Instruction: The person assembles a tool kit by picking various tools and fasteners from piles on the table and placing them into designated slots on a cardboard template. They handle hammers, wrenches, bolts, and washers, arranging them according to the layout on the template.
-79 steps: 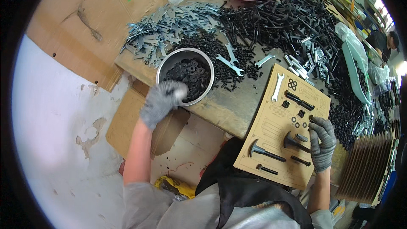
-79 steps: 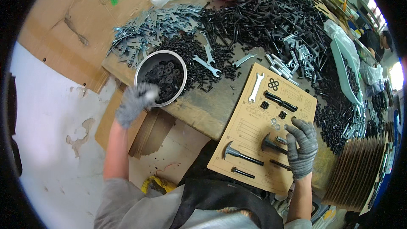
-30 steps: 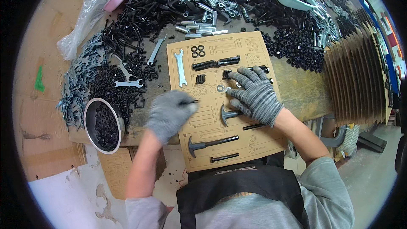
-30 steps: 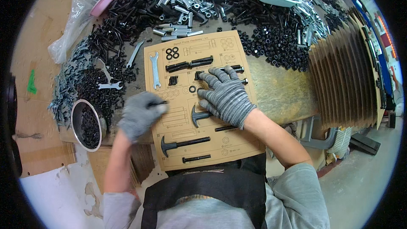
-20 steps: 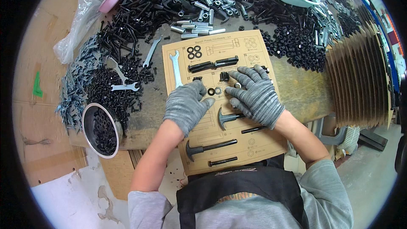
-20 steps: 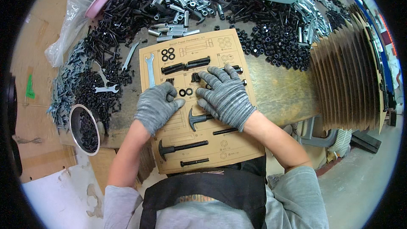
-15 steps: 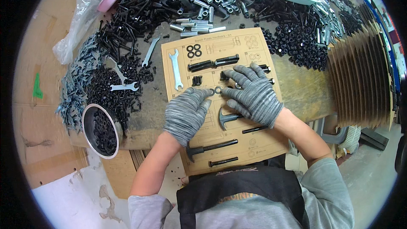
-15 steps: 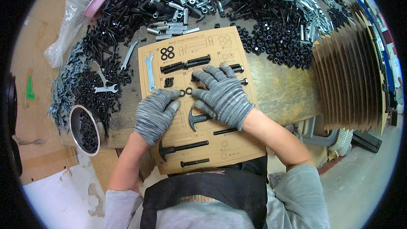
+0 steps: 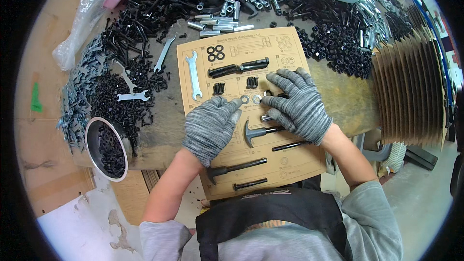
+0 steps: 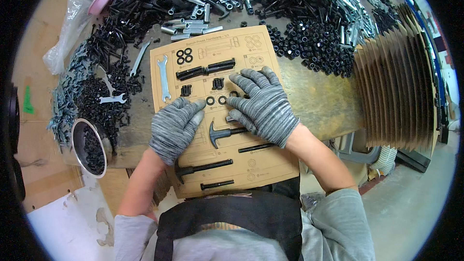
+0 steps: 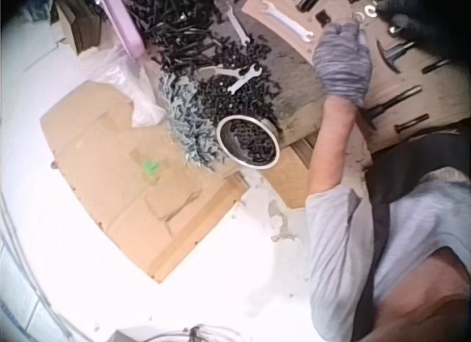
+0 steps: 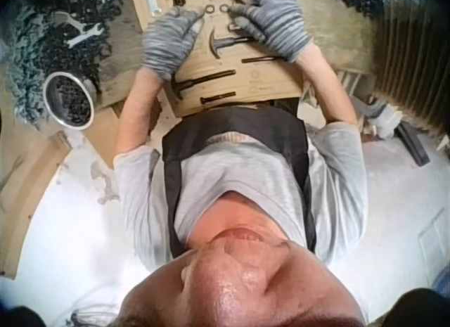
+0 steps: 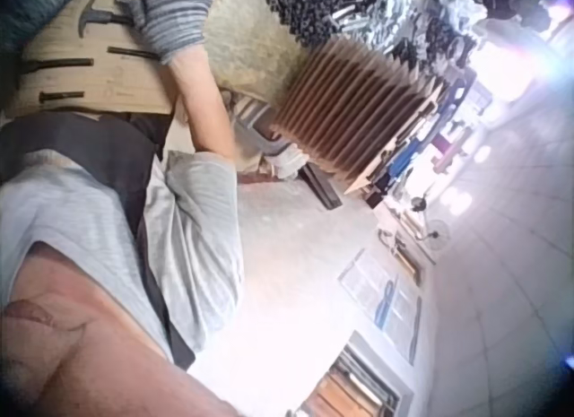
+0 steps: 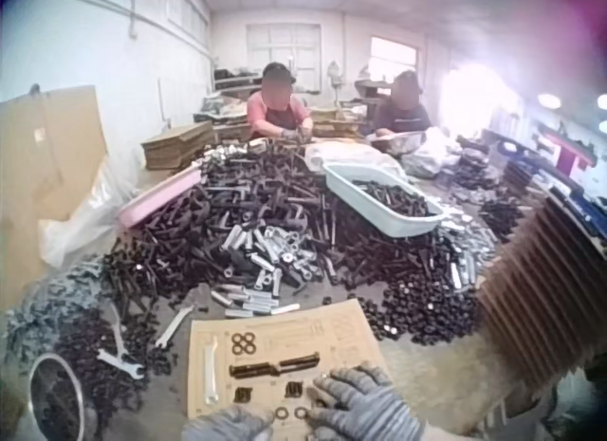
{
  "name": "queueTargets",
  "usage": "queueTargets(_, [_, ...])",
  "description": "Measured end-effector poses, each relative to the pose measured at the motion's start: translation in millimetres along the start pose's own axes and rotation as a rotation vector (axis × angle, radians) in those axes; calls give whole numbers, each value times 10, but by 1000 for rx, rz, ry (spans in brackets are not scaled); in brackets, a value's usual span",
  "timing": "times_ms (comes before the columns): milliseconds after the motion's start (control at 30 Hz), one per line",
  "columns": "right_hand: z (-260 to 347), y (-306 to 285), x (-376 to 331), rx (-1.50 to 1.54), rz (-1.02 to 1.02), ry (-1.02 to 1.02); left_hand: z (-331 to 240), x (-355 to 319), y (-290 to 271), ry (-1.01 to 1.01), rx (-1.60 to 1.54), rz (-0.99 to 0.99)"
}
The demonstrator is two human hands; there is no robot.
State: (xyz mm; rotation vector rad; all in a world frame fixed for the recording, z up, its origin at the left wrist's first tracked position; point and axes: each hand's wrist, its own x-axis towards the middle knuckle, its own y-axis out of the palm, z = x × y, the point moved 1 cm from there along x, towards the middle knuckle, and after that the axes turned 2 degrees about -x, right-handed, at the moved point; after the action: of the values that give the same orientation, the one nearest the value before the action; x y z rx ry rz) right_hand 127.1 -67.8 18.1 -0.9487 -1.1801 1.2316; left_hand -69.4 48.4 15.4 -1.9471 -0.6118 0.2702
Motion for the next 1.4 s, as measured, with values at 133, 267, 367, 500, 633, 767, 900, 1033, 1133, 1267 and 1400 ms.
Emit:
queueTargets(133, [31, 21, 24, -26, 39, -13, -69, 97, 18, 42, 32, 83])
queueTargets(267, [70, 53, 68, -47, 91, 15, -63, 135, 33, 4, 70, 179])
queueTargets(367, [68, 69, 73, -60, 90, 10, -78, 152, 18, -9, 55, 191])
queueTargets(500, [42, 12, 46, -57, 25, 24, -97, 158, -3, -5, 68, 185])
queueTargets(633, [-56, -20, -24, -54, 1, 51, -140, 152, -23, -3, 70, 226])
queueTargets(767, [-87, 39, -53, -46, -10, 46, -166, 230, 46, 82, 142, 217])
queueTargets(900, [-97, 76, -105, -39, -17, 53, -188, 291, 119, 125, 106, 194])
queueTargets(1033, [-390, -217, 31, 41, -201, 105, -174, 191, -30, 64, 46, 126])
queueTargets(1133, [-1287, -522, -65, -123, -675, 502, -140, 151, -138, 63, -67, -42])
queueTargets(1267, [-2738, -680, -191, -336, -85, 1090, -20, 110, -265, -19, -178, -161])
queueTargets(1400, [-3166, -586, -126, -213, 41, 1211, 244, -55, -309, -61, -150, -238])
